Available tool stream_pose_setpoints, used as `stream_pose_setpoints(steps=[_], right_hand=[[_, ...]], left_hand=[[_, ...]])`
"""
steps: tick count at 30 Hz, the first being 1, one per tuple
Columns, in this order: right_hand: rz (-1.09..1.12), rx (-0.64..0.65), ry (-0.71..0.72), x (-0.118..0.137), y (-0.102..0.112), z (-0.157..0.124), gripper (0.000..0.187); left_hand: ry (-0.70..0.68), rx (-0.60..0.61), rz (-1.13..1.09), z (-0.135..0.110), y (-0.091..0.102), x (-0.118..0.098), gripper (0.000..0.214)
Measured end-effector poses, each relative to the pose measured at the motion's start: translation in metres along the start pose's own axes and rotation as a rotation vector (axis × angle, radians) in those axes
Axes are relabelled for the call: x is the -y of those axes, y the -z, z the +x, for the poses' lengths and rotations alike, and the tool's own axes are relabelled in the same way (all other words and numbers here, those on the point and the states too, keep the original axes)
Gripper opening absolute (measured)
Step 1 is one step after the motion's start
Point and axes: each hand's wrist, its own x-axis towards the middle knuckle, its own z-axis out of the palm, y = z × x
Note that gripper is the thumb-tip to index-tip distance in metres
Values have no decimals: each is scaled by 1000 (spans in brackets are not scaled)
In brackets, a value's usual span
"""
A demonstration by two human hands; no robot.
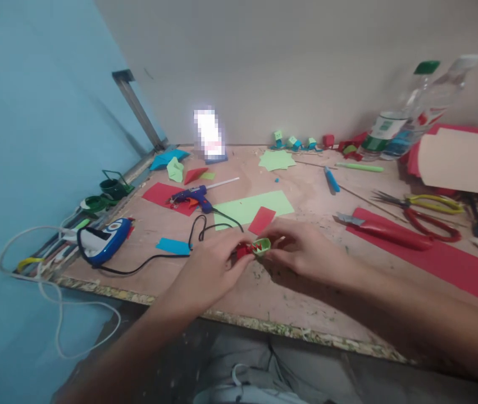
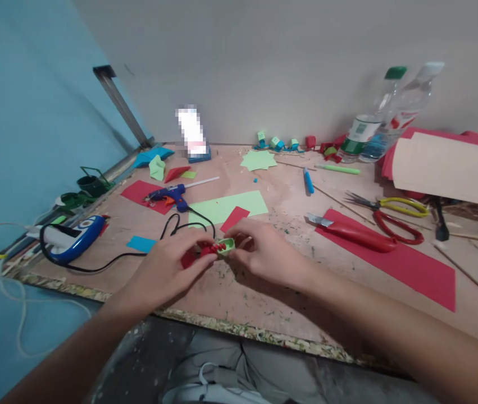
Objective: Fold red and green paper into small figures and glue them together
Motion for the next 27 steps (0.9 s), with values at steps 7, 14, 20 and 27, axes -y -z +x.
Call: stream_pose_setpoints(steps=[7, 14, 20, 27], right_hand=[[3, -78, -102, -13, -2, -10, 18], [-76, -111, -61, -17, -5, -12, 19], [-91, -108, -7, -19, -4, -12, 21], [-110, -124, -16, -25, -7, -7, 19]], left_hand=[[-158, 233, -68, 46, 35, -8, 15], [-290, 382, 45, 86, 41, -5, 11], [-323, 336, -9, 85, 27, 6, 14], [-175, 223, -150, 81, 19, 12, 12]])
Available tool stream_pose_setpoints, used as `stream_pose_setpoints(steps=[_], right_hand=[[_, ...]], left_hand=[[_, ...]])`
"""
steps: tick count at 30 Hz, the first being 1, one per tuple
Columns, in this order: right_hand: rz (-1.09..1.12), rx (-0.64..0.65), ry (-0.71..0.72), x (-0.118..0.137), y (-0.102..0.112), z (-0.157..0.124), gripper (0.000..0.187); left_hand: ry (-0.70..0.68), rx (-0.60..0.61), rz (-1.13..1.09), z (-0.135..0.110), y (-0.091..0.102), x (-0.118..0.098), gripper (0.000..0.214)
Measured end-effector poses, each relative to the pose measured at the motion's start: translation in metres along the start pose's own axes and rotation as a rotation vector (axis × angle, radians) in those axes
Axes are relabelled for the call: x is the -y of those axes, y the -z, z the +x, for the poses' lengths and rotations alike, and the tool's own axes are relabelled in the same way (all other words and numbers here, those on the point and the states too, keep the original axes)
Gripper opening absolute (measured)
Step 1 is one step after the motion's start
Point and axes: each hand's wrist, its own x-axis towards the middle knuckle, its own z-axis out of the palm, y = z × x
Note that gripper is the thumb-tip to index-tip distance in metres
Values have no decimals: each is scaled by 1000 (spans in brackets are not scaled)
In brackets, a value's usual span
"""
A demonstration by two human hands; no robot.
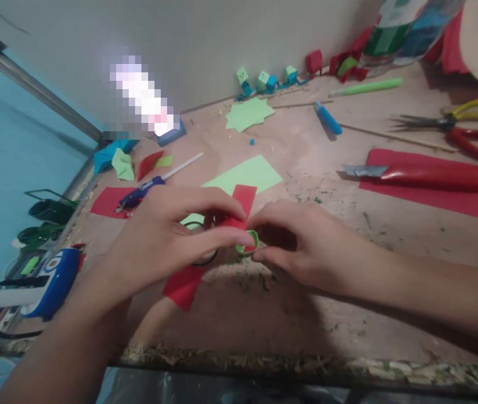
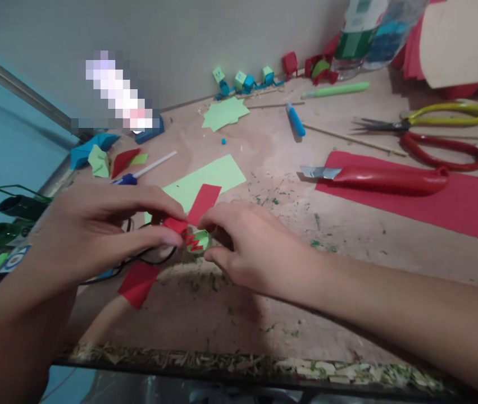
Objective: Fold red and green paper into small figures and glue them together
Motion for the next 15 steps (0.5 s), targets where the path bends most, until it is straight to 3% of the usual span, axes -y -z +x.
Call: stream_pose_setpoints(steps=[4, 10, 15], right_hand=[[-34, 3, 5, -1, 0, 2, 21], [-15, -29, 22, -2, 0, 2, 14], [16, -67, -8, -4, 0, 0, 23]], left_hand=[[196, -149, -270, 5, -9, 15, 17], [368, -146, -576, 10, -20, 18, 39], [418, -150, -702, 10, -23, 12, 38]])
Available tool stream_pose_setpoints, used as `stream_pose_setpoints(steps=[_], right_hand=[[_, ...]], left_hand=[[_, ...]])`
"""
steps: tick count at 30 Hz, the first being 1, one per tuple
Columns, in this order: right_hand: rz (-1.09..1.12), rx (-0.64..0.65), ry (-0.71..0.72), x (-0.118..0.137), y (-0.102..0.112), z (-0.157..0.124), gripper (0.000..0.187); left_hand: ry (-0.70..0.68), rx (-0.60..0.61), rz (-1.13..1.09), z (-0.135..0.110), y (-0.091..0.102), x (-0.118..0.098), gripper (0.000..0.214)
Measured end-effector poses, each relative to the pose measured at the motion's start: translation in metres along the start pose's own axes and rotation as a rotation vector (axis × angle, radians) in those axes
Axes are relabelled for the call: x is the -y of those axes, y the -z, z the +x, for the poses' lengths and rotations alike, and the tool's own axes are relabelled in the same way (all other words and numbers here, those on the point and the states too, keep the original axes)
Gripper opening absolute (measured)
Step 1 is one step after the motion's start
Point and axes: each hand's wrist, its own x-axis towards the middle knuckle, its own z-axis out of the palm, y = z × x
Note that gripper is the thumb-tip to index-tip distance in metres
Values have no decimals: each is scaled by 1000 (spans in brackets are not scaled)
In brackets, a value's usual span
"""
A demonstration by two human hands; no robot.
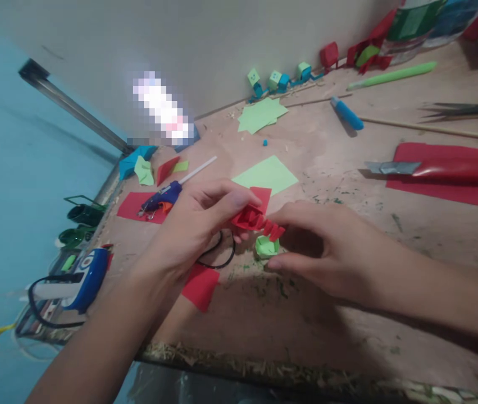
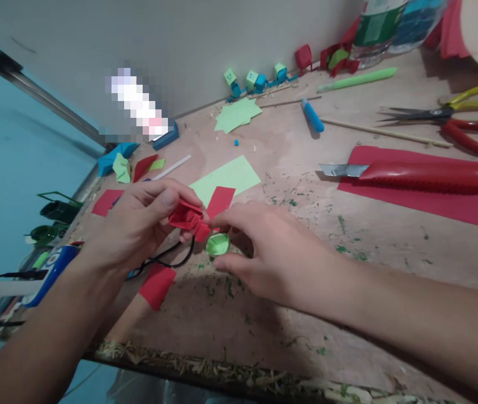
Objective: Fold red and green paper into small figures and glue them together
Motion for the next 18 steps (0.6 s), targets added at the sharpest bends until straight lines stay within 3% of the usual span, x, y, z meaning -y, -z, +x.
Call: stream_pose_setpoints(steps=[7, 14, 18], right_hand=[[61, -31, -13, 1, 2, -1, 29], [56, -34, -21, 0, 2, -2, 26], [55, -39, -13, 1, 2, -3, 23]], left_hand=[[38, 22, -28, 1, 3, 3, 38], [-96, -11, 50, 2, 7, 2, 33], [-207, -72, 238, -3, 10, -4, 23]])
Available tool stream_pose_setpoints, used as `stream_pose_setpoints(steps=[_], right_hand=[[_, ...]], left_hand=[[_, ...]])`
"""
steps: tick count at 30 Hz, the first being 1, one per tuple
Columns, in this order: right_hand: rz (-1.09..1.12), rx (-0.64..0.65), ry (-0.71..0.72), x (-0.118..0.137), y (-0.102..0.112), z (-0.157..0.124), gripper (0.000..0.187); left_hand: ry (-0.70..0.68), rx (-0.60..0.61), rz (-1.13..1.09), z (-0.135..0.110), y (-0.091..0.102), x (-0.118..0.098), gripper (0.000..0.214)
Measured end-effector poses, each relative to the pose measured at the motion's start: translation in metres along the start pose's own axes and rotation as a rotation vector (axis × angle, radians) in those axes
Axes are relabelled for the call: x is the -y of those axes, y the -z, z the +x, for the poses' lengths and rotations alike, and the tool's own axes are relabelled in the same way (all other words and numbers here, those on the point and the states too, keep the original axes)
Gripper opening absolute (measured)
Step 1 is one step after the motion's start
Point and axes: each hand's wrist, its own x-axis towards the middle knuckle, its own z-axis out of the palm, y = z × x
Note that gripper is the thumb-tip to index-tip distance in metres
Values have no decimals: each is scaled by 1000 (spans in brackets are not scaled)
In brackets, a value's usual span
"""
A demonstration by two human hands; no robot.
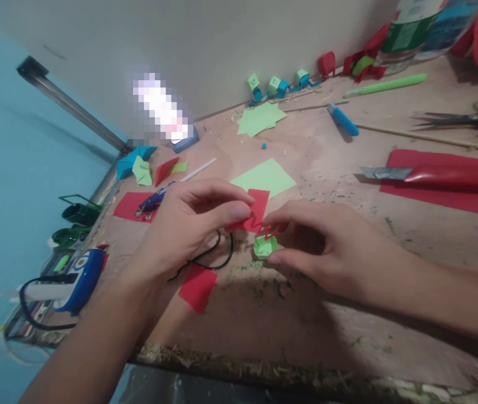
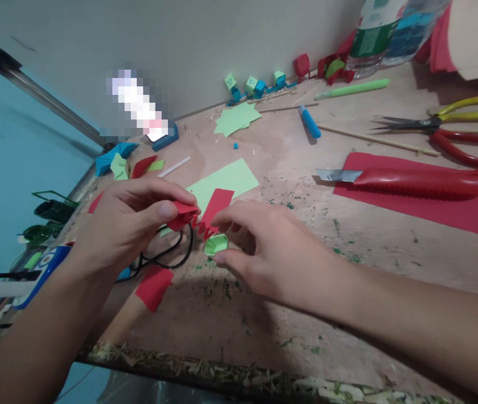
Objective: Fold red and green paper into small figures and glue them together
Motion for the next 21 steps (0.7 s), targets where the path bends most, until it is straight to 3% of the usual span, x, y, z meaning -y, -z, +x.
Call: stream_pose_setpoints(steps=[5, 8, 15, 21], right_hand=[[8, 2, -15, 0, -1, 0, 28], [13, 3, -11, -1, -2, -2, 34], [48, 29, 6, -1, 1, -9, 25], [-95, 26, 227, -3, 10, -10, 9]], left_hand=[[-107, 41, 250, -6, 6, -11, 9], [-137, 120, 300, -8, 10, -16, 13], [-194, 283, 370, -10, 15, -18, 16], [-246, 309, 416, -10, 11, -12, 17]])
